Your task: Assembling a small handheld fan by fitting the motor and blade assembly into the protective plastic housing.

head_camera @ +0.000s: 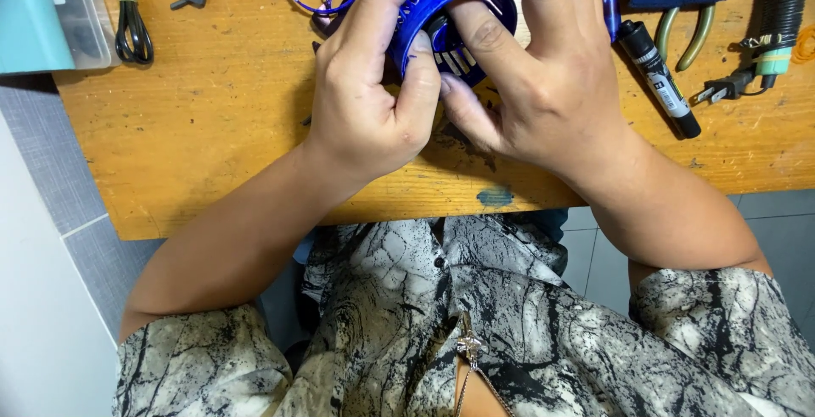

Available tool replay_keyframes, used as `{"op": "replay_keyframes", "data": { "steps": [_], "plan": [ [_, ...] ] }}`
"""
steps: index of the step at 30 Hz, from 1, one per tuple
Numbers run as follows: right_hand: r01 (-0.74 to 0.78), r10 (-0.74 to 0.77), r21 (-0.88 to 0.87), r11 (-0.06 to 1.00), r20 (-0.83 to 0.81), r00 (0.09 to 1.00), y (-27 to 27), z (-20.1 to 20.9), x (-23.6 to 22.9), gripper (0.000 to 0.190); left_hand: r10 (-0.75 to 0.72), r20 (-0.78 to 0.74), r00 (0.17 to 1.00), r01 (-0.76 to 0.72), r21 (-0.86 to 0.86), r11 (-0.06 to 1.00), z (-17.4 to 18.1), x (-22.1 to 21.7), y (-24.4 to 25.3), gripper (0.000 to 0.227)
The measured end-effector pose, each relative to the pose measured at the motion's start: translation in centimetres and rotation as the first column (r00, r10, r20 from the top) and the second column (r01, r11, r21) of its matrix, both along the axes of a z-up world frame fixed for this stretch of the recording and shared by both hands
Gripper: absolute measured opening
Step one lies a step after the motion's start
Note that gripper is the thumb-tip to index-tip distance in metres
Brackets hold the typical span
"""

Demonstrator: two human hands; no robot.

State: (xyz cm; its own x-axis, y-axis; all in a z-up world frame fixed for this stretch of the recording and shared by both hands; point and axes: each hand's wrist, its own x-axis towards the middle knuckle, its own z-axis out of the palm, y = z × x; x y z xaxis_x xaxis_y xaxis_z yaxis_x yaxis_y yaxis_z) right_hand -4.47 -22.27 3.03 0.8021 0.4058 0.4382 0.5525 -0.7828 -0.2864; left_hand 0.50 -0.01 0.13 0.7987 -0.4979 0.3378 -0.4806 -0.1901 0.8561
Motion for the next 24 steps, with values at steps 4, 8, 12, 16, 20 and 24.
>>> {"op": "replay_keyframes", "data": {
  "steps": [4,8,12,16,20,24],
  "plan": [
    [0.01,-0.01,-0.001,1.0,-0.004,1.0,0.09,-0.24,-0.07,0.041,0.004,-0.008,1.0,-0.004,0.001,1.0,0.06,-0.05,-0.12,0.044],
    [0.044,-0.045,-0.026,0.999,-0.007,0.999,0.23,-0.02,-0.3,0.039,-0.003,-0.015,1.0,0.003,-0.014,1.0,0.25,-0.03,-0.18,0.044],
    [0.047,-0.047,-0.029,0.998,-0.008,0.999,0.18,-0.19,-0.26,0.038,-0.008,-0.061,0.998,0.005,-0.052,0.999,0.55,0.05,-0.46,0.038],
    [0.044,-0.044,-0.037,0.998,-0.006,0.999,0.0,-0.38,-0.25,0.043,-0.007,-0.081,0.997,0.003,-0.059,0.998,0.43,0.0,-0.52,0.037],
    [0.019,-0.019,-0.02,1.0,-0.002,1.0,-0.05,-0.4,-0.12,0.045,-0.004,-0.097,0.995,-0.003,-0.069,0.998,0.42,-0.06,-0.53,0.037],
    [0.014,-0.014,-0.009,1.0,0.001,1.0,-0.23,-0.6,-0.24,0.047,0.011,-0.125,0.992,-0.019,-0.066,0.998,0.34,-0.04,-0.55,0.036]
  ]
}}
